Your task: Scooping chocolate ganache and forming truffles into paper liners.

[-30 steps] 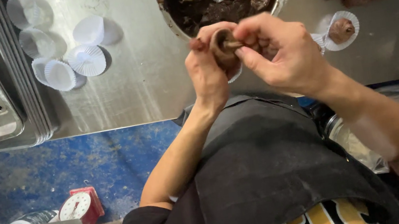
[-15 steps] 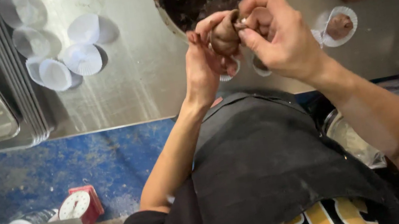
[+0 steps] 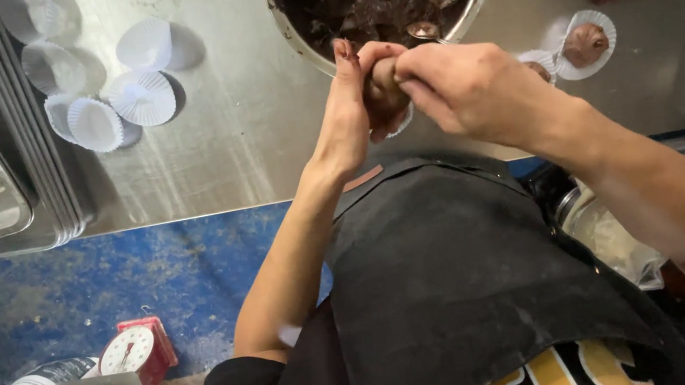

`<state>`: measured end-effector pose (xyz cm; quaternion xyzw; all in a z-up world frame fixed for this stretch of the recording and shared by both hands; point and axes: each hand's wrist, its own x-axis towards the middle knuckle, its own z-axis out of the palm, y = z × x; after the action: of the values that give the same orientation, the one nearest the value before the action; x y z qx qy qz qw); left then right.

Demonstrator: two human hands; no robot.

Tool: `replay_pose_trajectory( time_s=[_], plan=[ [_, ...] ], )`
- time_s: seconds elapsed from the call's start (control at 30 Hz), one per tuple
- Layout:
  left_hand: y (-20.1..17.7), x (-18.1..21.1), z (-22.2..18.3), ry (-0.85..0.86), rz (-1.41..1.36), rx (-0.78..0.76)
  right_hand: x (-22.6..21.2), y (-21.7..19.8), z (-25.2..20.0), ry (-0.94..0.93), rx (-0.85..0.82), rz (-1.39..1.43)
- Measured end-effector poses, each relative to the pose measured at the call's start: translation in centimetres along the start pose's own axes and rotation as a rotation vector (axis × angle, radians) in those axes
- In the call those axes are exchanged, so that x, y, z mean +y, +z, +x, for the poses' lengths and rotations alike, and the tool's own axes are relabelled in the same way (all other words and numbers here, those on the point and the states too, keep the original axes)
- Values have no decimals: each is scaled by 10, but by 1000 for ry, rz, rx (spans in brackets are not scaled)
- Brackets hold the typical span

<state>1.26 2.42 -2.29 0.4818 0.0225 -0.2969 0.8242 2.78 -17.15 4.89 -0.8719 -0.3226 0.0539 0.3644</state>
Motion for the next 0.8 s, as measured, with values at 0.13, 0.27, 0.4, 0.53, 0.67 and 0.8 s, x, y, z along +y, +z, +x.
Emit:
replay_pose_trajectory(
  time_s=[0.13, 0.27, 0.4, 0.53, 0.67, 0.8],
  plan=[
    [-4, 1, -2, 17, 196, 34, 9, 9, -3, 23, -28, 103],
    [-9, -9, 6, 118, 64, 102, 12, 7, 2, 144, -15, -42],
    [-8, -18, -1, 122, -100, 135, 2, 4, 5, 57, 92, -268],
    [-3, -8, -8, 196, 55, 124, 6, 1, 7, 42, 129, -107],
    [-1, -6, -10, 207, 31, 88, 14, -6, 9, 64, 10, -13],
    [-6, -16, -14, 196, -57, 91, 5, -5, 13, -13, -6, -137]
  ],
)
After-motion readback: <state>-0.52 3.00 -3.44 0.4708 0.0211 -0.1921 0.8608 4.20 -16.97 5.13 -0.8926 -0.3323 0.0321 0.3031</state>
